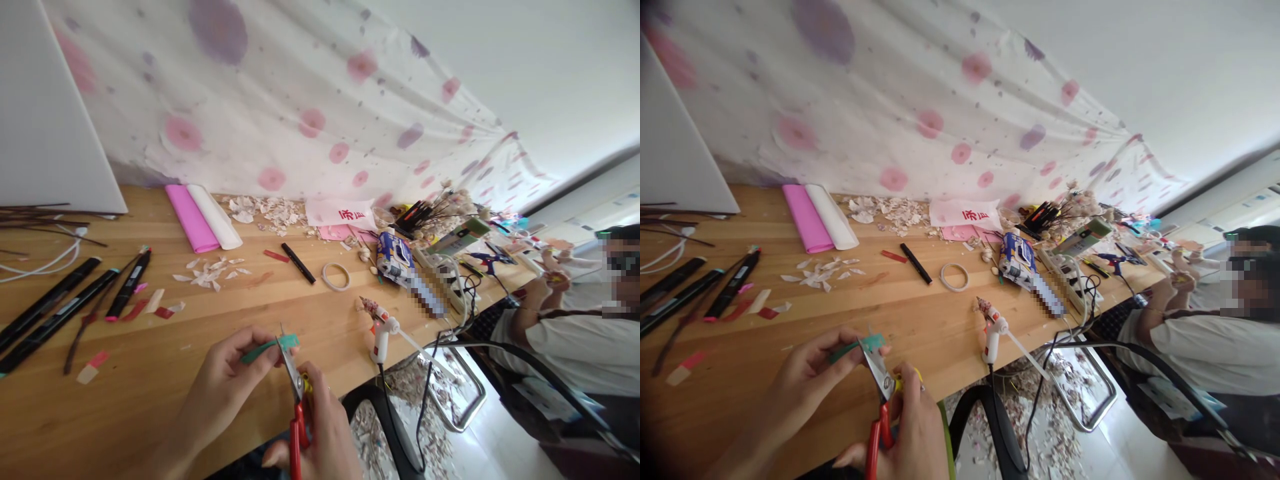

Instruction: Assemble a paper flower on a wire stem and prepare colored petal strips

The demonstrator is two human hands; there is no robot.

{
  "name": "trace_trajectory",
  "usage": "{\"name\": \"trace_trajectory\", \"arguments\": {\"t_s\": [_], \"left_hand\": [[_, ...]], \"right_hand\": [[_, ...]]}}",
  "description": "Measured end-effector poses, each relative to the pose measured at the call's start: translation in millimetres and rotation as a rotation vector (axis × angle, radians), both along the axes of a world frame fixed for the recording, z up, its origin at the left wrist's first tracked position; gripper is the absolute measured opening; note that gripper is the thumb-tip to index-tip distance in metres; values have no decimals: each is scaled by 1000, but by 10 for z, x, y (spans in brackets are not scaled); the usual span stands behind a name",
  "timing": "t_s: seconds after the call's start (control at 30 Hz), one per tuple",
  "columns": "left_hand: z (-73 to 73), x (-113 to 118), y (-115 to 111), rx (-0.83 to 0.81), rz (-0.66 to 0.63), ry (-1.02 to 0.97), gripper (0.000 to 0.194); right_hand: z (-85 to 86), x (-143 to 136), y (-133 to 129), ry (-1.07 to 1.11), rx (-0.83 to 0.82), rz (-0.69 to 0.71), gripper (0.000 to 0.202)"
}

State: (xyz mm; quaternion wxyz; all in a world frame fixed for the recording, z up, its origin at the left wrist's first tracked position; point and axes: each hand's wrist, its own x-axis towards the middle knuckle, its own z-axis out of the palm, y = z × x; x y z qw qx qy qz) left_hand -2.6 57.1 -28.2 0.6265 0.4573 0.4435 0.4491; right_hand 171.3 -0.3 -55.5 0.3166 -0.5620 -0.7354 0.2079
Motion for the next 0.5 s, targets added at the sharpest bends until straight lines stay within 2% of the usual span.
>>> {"name": "trace_trajectory", "arguments": {"t_s": [0.23,0.37,0.5], "left_hand": [[15,-6,1,2,-19,8,21],[5,-7,-17,1,-25,-5,21],[-7,-6,-24,7,-21,-18,21]], "right_hand": [[-144,96,-52,-22,-64,34,60],[-127,97,-45,3,-108,14,57],[-98,101,-32,22,-116,17,63]]}}
